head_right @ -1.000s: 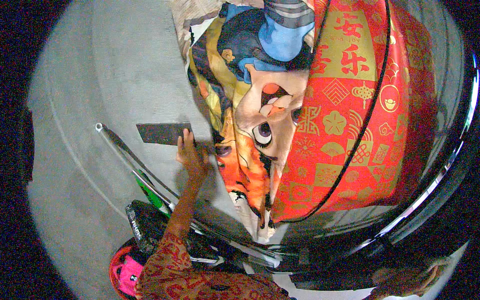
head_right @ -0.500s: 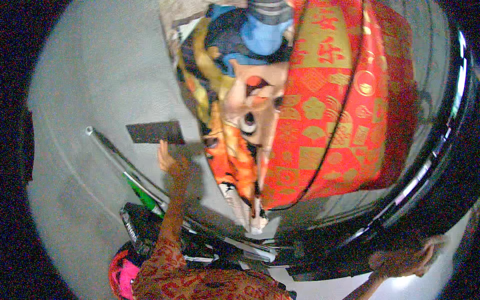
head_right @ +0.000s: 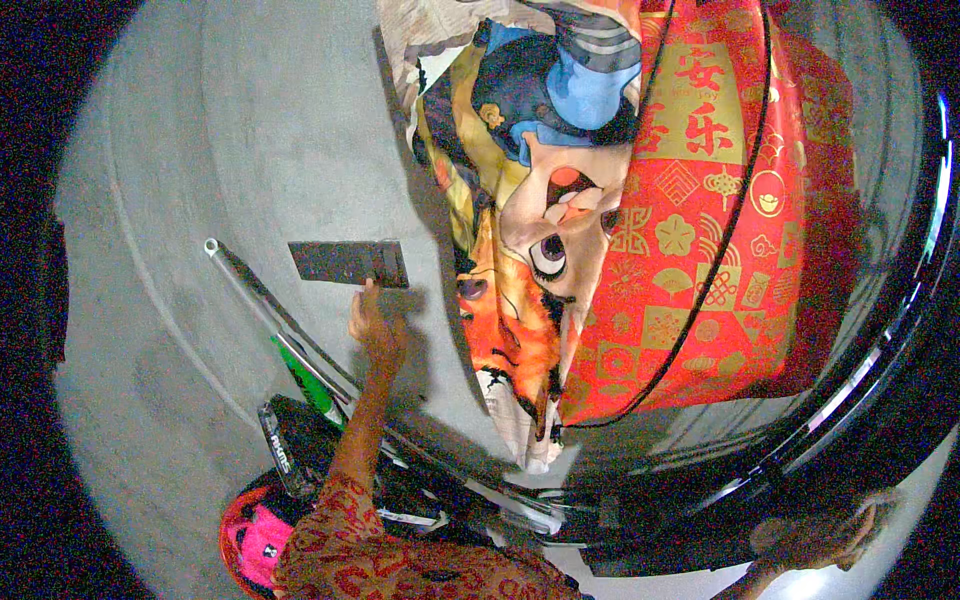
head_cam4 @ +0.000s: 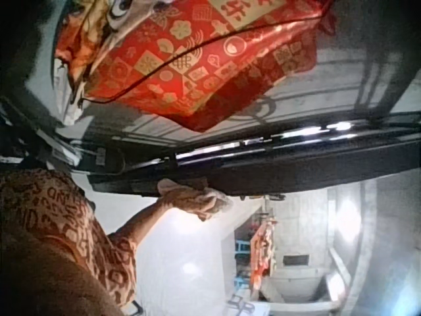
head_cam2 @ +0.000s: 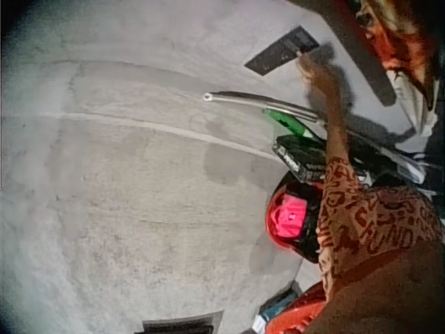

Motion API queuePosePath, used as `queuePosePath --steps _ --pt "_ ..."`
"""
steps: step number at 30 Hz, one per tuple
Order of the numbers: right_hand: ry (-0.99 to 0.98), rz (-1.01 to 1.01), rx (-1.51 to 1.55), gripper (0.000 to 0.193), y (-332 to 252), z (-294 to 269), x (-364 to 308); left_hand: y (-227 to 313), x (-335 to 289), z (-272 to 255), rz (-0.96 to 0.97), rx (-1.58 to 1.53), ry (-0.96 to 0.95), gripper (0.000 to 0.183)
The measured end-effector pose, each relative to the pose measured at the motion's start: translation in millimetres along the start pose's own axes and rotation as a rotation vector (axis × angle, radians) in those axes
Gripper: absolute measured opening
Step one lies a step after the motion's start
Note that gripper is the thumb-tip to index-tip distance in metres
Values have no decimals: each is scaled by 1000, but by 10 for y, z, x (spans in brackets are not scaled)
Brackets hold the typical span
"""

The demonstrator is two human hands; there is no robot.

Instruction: The person cleans the glass and frame of a large, dark-colored entry door using a white cloth. They wipe the glass panels, the decorative metalwork, and the door handle in a systematic manner, moving from the top to the bottom of the door.

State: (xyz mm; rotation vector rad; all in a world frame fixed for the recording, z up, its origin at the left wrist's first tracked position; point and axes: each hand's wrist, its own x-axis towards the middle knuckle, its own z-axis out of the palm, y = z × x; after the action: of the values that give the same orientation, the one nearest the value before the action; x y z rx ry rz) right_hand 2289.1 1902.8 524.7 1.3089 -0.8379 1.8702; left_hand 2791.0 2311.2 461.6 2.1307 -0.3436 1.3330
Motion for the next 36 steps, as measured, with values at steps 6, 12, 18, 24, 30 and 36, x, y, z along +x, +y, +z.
queuePosePath --steps 6,12,18,24,30,36 --pt "-54 32 -18 30 -89 -46 61 -9 5 3 42 -48 1 64" --pt "-31 9 -42 29 14 15 145 4 -52 45 58 -131 -1 63" --pt "-39 -2 -37 30 50 2 170 152 -32 -44 55 -159 -7 60" --pt "-52 -14 -6 30 -33 62 178 29 -98 18 55 -220 73 57" --pt "-60 -44 23 31 -51 11 252 231 108 -154 82 -271 143 55" --pt "-113 37 37 32 -172 -177 171 144 78 104 138 -208 148 53"
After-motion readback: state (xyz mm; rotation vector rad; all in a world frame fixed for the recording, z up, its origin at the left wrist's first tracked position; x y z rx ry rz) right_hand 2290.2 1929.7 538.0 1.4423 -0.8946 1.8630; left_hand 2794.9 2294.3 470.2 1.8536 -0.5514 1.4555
